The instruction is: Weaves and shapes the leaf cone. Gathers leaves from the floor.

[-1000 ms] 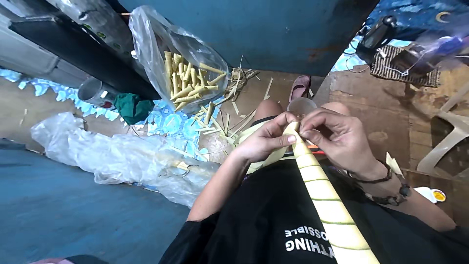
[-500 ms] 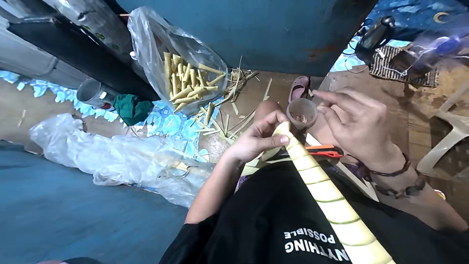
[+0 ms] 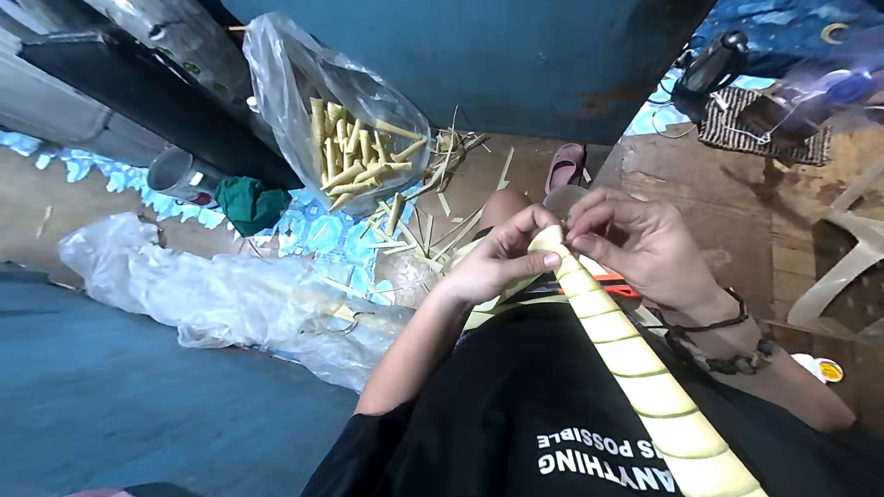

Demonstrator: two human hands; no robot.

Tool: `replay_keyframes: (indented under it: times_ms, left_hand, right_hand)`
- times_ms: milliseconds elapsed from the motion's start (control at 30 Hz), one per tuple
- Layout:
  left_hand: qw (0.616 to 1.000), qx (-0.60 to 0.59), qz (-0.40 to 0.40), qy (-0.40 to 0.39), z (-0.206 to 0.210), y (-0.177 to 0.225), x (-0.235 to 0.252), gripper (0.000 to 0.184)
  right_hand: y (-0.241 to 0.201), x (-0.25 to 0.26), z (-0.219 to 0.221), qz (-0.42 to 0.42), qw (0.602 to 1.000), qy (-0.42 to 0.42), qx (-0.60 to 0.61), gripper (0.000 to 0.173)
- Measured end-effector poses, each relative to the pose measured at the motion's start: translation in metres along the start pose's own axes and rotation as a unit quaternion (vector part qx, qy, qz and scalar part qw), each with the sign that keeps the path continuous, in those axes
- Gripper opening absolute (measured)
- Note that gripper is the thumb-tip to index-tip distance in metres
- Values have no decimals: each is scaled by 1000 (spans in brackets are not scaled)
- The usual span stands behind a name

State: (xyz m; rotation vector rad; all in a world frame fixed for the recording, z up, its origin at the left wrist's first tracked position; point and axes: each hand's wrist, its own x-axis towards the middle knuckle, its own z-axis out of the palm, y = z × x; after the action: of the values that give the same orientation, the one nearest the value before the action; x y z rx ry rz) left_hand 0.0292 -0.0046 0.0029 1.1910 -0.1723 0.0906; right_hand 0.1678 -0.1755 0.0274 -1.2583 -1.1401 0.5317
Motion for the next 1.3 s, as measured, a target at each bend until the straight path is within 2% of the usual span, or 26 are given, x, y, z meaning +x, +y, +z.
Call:
replay_keyframes:
  times_ms: [167,500,800,900,1033,1133,1233,1300]
  left_hand:
    - [1000,-4,-3,-21,-1,0,-1,15]
    - [995,93,-14,-31,7,10,0,16]
    - [996,80,-31,-10,3,9,-6,16]
    - [997,77,-9,-2,-4,12,-11,13]
    - [999,49,-4,-13,-9,11,-12,12]
    - [999,21,-13,-25,-10,3,-7,13]
    - [999,6,-27,-25,-12,-2,-7,14]
    - [999,3,-34,-24,-13,-3,-7,14]
  right_hand:
    - [1,-1,-8,0,999,-42,0,5]
    - [-12,-1,3,-29,992,-20,-120,2]
    - [-7,-3,-1,-16,994,-37,-105,4]
    - [-7,-6,-17,-19,993,7,-115,6]
    - [-5,-10,-23,17,997,71,-10,13]
    - [0,-7,-18,37,996,72,47,22]
    - [3,-3,-20,57,997,50,9,32]
    - [5,-2,-20,50,998,38,-24,25]
